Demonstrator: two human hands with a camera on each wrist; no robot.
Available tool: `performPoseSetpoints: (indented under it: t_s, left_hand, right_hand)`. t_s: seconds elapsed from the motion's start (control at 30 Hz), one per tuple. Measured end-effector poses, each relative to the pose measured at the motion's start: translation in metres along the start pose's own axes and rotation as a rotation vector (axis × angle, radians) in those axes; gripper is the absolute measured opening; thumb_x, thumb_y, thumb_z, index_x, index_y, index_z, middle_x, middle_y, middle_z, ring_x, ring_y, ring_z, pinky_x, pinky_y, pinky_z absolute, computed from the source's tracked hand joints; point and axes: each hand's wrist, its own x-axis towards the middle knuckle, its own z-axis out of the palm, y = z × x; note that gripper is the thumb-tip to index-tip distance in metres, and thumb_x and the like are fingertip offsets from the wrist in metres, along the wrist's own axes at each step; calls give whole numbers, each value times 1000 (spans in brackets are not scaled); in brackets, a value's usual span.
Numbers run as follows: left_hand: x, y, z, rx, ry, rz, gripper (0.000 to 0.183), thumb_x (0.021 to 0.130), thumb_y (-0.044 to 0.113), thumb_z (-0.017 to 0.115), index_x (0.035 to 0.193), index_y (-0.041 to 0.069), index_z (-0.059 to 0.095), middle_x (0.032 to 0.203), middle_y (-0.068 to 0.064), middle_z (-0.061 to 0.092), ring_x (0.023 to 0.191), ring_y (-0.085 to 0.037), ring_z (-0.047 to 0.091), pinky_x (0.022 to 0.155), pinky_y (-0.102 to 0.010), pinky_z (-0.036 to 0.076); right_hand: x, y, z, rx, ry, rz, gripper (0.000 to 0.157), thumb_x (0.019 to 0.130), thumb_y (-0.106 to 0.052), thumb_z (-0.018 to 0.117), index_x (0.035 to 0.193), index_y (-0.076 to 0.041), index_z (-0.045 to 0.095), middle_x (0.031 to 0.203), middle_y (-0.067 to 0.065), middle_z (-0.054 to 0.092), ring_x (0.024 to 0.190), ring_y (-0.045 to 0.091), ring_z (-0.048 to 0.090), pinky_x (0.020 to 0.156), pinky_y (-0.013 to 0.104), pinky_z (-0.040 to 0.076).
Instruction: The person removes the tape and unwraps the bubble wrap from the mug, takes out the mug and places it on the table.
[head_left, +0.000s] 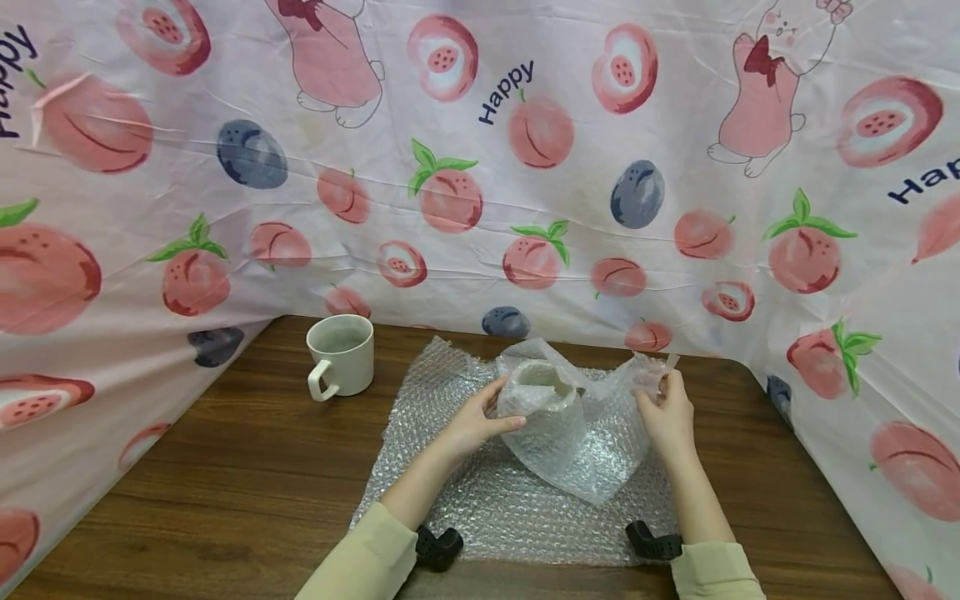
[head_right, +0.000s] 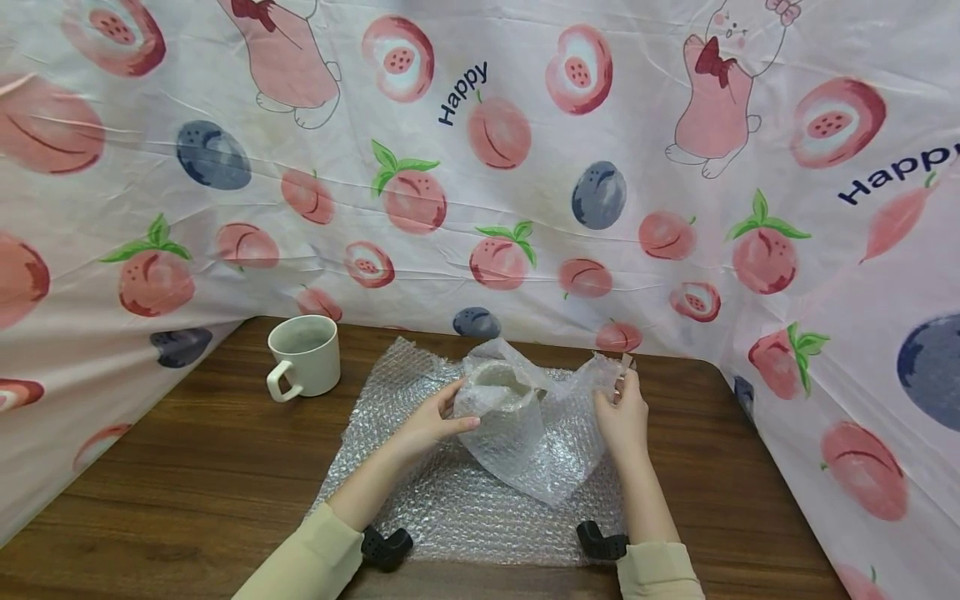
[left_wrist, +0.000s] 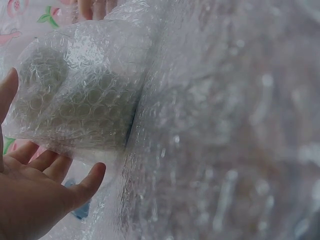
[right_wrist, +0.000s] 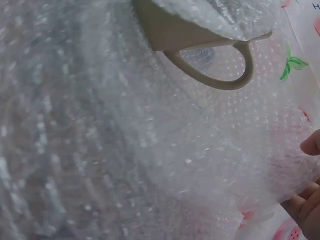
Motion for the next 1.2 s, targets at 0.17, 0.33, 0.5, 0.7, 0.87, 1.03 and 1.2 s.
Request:
performPoseSetpoints:
  t_s: [0.17, 0.33, 0.5, 0.7, 0.87, 1.03, 1.2]
  left_hand:
    - [2, -2, 0, 4, 0, 6, 87, 85, 24, 75, 152, 7, 23, 152, -19, 26, 139, -36, 23, 109, -50, 23]
    - [0, -2, -1, 6, 3, -4, 88, 84, 26, 76, 153, 8, 23, 154, -19, 23, 139, -37, 21, 109, -51, 22]
    - [-1, -1, 0, 3, 4, 1, 88, 84, 25, 76, 152, 8, 23, 153, -20, 22, 139, -38, 21, 109, -52, 21]
    - [0, -1, 0, 3, 6, 9, 87, 84, 24, 76, 152, 8, 24, 153, -18, 25, 139, -37, 22, 109, -52, 22]
    - [1, -1, 0, -1, 5, 10, 87, 84, 24, 76, 152, 7, 24, 153, -17, 26, 139, -35, 23, 109, -52, 22]
    - [1, -2, 0, -3, 6, 12, 86, 84, 23, 76, 152, 8, 25, 153, -17, 26, 140, -35, 23, 109, -51, 22]
    - [0, -2, 0, 6, 8, 9, 87, 84, 24, 76, 152, 9, 25, 153, -18, 25, 139, -36, 23, 109, -52, 23]
  right_hand:
    - [-2, 5, 2, 7, 150, -63, 35, 90, 1, 58, 119, 4, 40, 116, 22, 53, 103, 34, 58, 72, 19, 45]
    - [-1, 8, 4, -7, 323, -239, 26, 82, 11, 63, 100, 5, 45, 96, 15, 50, 87, 23, 54, 62, 9, 37]
    - [0, 13, 3, -42, 362, -338, 19, 77, 18, 65, 89, 6, 55, 97, 18, 50, 83, 24, 53, 63, 13, 45]
    - [-1, 19, 2, -107, 357, -352, 19, 76, 20, 62, 90, 8, 68, 99, 19, 51, 81, 28, 55, 66, 12, 45]
    - [0, 24, 0, -228, 394, -343, 23, 74, 18, 63, 92, 6, 71, 96, 19, 52, 84, 33, 52, 67, 31, 44]
    - [0, 27, -3, -319, 370, -286, 27, 75, 15, 61, 98, 5, 71, 97, 20, 53, 89, 35, 47, 69, 45, 37]
    - [-1, 29, -7, -398, 278, -241, 33, 78, 13, 59, 108, 5, 68, 105, 23, 57, 100, 41, 46, 81, 52, 33]
